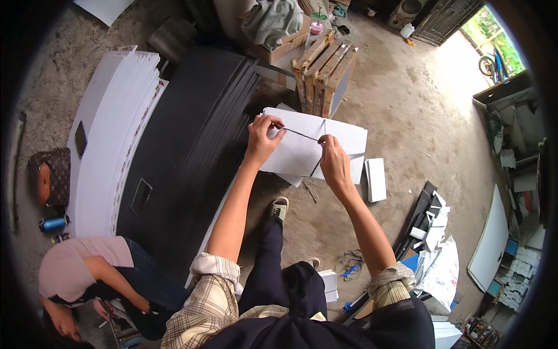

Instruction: The person gathers white rectangular paper sheets and stacks them on the floor. They then use a blue utility knife to cut a long black cord and wrap it around the stack to secure the bundle. The person ties the cord into a knot and trims the excess length.

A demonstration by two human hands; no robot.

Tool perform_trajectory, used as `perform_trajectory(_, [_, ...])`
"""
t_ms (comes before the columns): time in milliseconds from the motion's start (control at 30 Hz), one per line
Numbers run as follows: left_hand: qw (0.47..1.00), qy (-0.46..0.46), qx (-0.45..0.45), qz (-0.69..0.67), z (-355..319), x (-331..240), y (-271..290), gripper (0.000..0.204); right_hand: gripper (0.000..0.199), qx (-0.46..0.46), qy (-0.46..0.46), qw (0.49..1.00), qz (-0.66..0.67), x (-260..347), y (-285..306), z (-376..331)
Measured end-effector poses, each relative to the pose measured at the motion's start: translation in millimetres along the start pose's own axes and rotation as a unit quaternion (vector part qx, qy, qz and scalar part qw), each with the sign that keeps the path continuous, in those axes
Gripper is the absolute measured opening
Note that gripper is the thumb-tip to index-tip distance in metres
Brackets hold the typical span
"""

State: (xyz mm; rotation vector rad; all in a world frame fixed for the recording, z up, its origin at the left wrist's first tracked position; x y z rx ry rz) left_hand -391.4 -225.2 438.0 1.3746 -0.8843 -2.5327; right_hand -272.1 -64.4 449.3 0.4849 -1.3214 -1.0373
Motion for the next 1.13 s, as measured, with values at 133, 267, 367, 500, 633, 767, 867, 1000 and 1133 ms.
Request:
perform_trajectory(133, [0.995,0.02,0.066,0.067,31.2,62.7,4.2,0.019,0.012,0.046,-0.06,0.996,0.043,1.9,-55.3,46.7])
perform_trajectory(267, [0.978,0.024,0.115,0.17,32.6,84.8,-12.0,0.029,0.011,0.047,-0.105,0.991,0.067,-4.4,-84.3,81.0])
perform_trajectory(367, [0.97,-0.015,0.11,0.216,36.0,66.4,-22.5,0.039,0.017,0.047,-0.091,0.992,0.074,-13.8,-92.5,84.4])
perform_trajectory(500, [0.959,0.006,0.17,0.227,33.3,52.4,-29.8,0.052,0.027,0.08,0.006,0.996,-0.03,-8.0,-79.6,79.2])
perform_trajectory(633, [0.948,0.082,0.193,0.238,28.8,18.4,-49.9,0.061,0.041,0.012,0.021,0.998,-0.055,-15.9,-36.0,52.3])
perform_trajectory(767, [0.982,0.03,0.151,0.113,15.9,-63.8,-84.8,0.053,0.039,-0.04,-0.113,0.993,-0.01,-54.9,30.4,-40.7])
perform_trajectory(867, [0.972,-0.026,0.233,-0.024,-17.1,-131.9,-143.0,0.034,0.03,-0.058,-0.258,0.964,0.04,-88.9,86.0,-157.5])
perform_trajectory(1000, [0.876,-0.018,0.462,-0.136,-107.6,-177.7,-236.7,0.03,0.022,-0.121,-0.474,0.87,0.057,-128.7,117.4,-364.7])
perform_trajectory(1133, [0.76,0.108,0.632,-0.104,-189.7,-199.9,-314.7,0.036,0.029,-0.208,-0.679,0.687,0.155,-136.7,125.4,-567.4])
Point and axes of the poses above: each hand's wrist, its own z-axis towards the middle knuckle, its own y-axis out of the back of the hand, x = y × z, the point moved 1 cm from there along z, towards the middle knuckle, and after that the axes turned 3 degrees about y, right-handed, at the moved point
